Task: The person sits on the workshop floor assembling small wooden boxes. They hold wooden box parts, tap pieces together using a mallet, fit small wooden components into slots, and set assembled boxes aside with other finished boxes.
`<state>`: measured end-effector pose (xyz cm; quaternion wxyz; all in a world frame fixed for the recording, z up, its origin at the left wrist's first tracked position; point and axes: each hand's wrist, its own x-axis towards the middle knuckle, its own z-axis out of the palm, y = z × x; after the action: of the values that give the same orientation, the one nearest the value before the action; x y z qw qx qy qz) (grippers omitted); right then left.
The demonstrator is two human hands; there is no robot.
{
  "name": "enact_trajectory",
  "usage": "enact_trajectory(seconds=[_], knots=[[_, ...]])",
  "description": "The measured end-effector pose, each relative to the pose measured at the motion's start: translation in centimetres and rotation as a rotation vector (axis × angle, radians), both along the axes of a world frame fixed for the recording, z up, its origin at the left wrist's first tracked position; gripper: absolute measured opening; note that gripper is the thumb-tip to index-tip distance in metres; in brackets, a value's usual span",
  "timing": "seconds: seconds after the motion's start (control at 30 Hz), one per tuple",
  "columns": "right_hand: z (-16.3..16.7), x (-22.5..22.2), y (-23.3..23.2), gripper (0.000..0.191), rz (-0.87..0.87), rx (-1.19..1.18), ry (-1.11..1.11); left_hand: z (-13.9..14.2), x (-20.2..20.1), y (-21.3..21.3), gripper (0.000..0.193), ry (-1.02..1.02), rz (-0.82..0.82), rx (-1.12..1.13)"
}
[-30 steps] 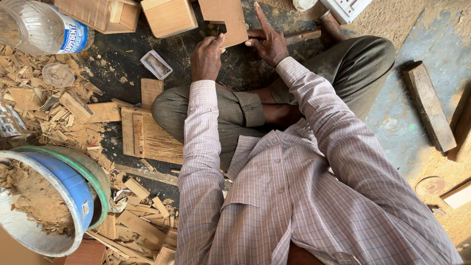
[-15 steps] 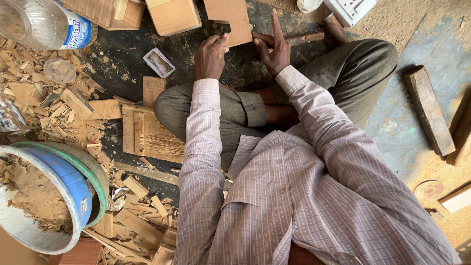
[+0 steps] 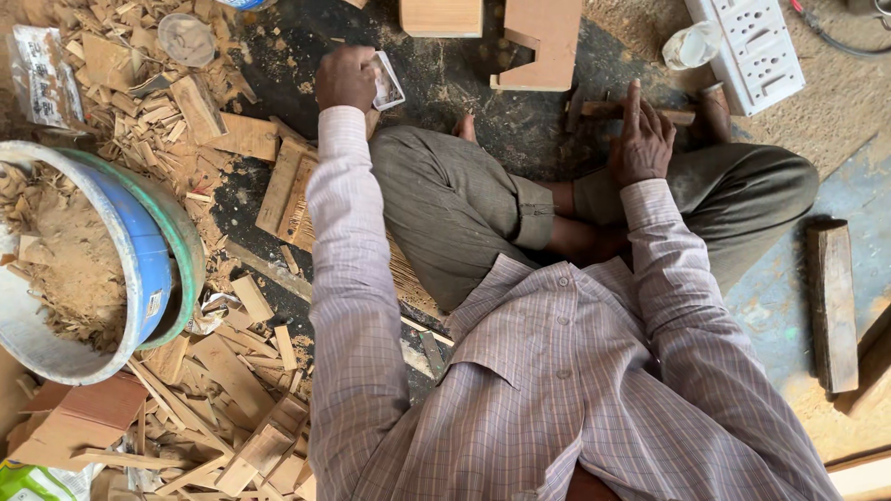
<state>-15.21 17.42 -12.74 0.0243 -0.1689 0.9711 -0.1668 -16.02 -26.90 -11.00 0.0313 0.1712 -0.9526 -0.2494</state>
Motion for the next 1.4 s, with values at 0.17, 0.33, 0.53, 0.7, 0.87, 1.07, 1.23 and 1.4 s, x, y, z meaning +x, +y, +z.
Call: enact_trajectory(seconds=[0.17, 0.33, 0.53, 0.7, 0.87, 1.07, 1.23, 1.4], knots=[[-0.8, -0.1, -1.3, 0.094, -0.004, 0.028, -0.023, -2.3, 0.6, -2.4, 0.014, -0.331, -0.14, -0.121], [-0.6, -0.5, -2.6, 0.089, -0.004, 0.042, -0.04, -2.9, -1.0, -2.5, 0.018, -0.468, -0.058, -0.121], [-0.6, -0.5, -3.6, 0.09, 0.015, 0.053, -0.031, -2.7, -2.6, -1.8, 0.021, -0.616, -0.01, -0.071], [-1.0, -0.7, -3.6, 0.09, 0.022, 0.056, -0.052, -3.3, -3.6, -1.4, 0.039, -0.661, 0.145, -0.021], [-1.3, -0.9, -3.4, 0.094, 0.004, 0.043, -0.087, -4.0, -4.1, -1.3, 0.044, -0.764, 0.164, 0.057], [-1.5, -1.1, -3.1, 0.096, -0.008, 0.04, -0.094, -5.1, -3.7, -1.6, 0.038, -0.684, 0.08, 0.011], [-1.6, -1.2, -3.0, 0.095, -0.007, 0.042, -0.105, -5.4, -3.1, -3.0, 0.023, -0.596, 0.075, 0.154], [-1.6, -1.2, -2.9, 0.093, -0.001, 0.024, -0.071, -4.8, -2.2, -3.9, 0.014, -0.48, 0.156, 0.674]])
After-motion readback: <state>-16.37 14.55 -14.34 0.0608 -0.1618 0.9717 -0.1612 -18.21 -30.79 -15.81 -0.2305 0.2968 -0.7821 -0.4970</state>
